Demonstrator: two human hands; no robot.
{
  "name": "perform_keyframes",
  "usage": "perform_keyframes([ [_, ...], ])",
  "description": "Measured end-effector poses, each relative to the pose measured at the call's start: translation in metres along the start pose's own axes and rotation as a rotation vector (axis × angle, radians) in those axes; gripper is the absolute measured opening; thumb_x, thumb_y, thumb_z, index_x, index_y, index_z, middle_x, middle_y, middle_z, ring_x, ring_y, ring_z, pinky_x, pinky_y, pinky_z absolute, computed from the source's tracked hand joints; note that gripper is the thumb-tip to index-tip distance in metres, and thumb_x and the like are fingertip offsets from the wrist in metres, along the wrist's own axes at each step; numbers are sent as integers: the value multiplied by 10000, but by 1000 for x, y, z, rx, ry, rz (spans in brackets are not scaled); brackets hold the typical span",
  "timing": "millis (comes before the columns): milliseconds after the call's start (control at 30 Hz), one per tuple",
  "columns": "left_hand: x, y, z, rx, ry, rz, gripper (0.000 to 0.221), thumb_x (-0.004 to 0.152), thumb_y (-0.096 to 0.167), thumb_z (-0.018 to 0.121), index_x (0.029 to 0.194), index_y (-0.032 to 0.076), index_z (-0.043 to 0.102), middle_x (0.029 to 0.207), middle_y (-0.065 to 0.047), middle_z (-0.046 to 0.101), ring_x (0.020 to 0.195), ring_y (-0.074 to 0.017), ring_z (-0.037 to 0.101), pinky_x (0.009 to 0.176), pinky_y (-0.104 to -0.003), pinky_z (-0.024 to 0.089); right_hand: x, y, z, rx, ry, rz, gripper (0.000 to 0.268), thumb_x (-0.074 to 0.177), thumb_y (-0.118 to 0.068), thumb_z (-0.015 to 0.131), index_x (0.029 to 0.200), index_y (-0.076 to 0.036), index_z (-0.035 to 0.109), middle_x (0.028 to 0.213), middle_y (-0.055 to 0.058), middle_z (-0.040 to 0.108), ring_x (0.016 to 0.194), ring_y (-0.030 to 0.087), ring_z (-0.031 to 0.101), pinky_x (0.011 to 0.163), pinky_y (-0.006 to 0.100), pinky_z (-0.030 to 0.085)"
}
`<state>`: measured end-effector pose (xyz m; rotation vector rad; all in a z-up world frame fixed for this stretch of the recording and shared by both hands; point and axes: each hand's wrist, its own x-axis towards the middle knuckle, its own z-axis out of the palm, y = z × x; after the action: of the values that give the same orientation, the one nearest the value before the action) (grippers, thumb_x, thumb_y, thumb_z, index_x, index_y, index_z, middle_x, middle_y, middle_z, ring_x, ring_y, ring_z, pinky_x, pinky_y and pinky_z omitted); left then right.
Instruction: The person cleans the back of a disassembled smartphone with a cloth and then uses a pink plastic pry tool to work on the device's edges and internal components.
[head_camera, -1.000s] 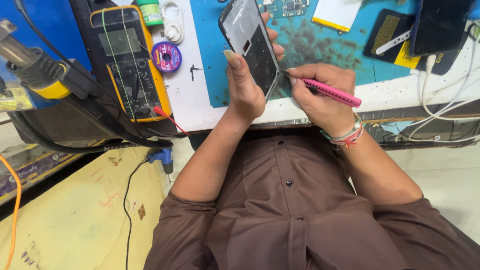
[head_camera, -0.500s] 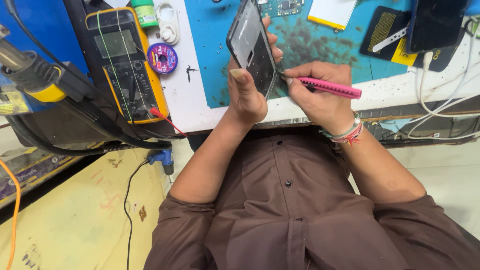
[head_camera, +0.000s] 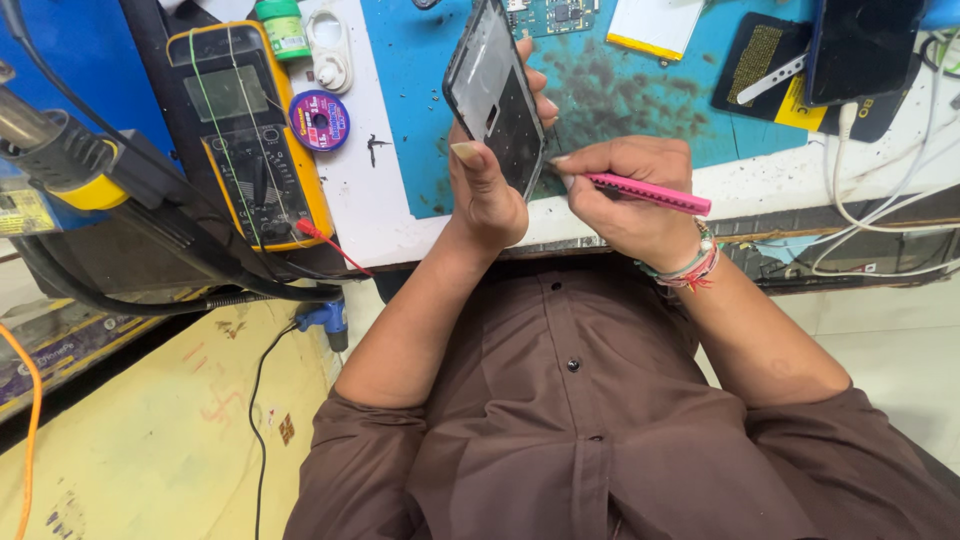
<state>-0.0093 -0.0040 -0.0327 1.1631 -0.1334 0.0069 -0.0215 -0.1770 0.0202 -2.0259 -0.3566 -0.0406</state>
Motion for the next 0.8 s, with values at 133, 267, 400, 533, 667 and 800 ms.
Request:
perform_keyframes([
  [133, -1, -1, 0, -20, 4, -15, 1064, 946, 863, 366, 1542, -18, 401, 1308, -61, 585, 1113, -111, 600, 1004, -289, 526, 0, 1, -1, 20, -22, -24, 133, 876, 2, 734, 1003, -16, 768, 942, 125, 764, 797, 200, 735, 759, 292, 572],
  [267, -1, 1, 0, -39, 6, -36, 1070, 944, 864, 368, 1549, -17, 385, 1319, -63, 576, 1127, -113, 601, 1045, -299, 538, 2, 1, -4, 57, -43, -26, 121, 883, -4, 744, 1001, -13, 766, 930, 122, 763, 778, 198, 733, 740, 289, 570],
  [400, 1, 4, 2, -40, 14, -38, 1065, 944, 861, 367, 1547, -16, 382, 1336, -71, 573, 1123, -119, 606, 1033, -306, 540, 0, 1, -5, 77, -54, -57, 152, 869, 2, 715, 1012, -14, 765, 934, 115, 766, 782, 198, 743, 731, 289, 580],
  [533, 2, 4, 2, -12, 25, -32, 1083, 938, 869, 345, 1574, -7, 387, 1366, -72, 565, 1118, -118, 615, 1022, -304, 554, 1, 2, -5, 94, -77, -102, 146, 865, -4, 722, 1007, -12, 756, 977, 121, 772, 821, 210, 755, 756, 295, 589],
  [667, 0, 3, 3, -53, 31, -37, 1070, 940, 863, 382, 1544, -20, 388, 1351, -81, 567, 1118, -123, 608, 1027, -308, 547, 2, 3, -5, 108, -86, -141, 137, 859, -6, 719, 992, -9, 750, 1009, 129, 779, 855, 219, 770, 772, 300, 598],
  [800, 0, 4, 3, -28, 32, -28, 1112, 916, 881, 390, 1568, -20, 396, 1326, -80, 584, 1115, -121, 615, 1020, -303, 548, 2, 1, -5, 106, -106, -177, 138, 853, -11, 727, 989, -13, 748, 987, 125, 772, 861, 226, 768, 783, 311, 605],
])
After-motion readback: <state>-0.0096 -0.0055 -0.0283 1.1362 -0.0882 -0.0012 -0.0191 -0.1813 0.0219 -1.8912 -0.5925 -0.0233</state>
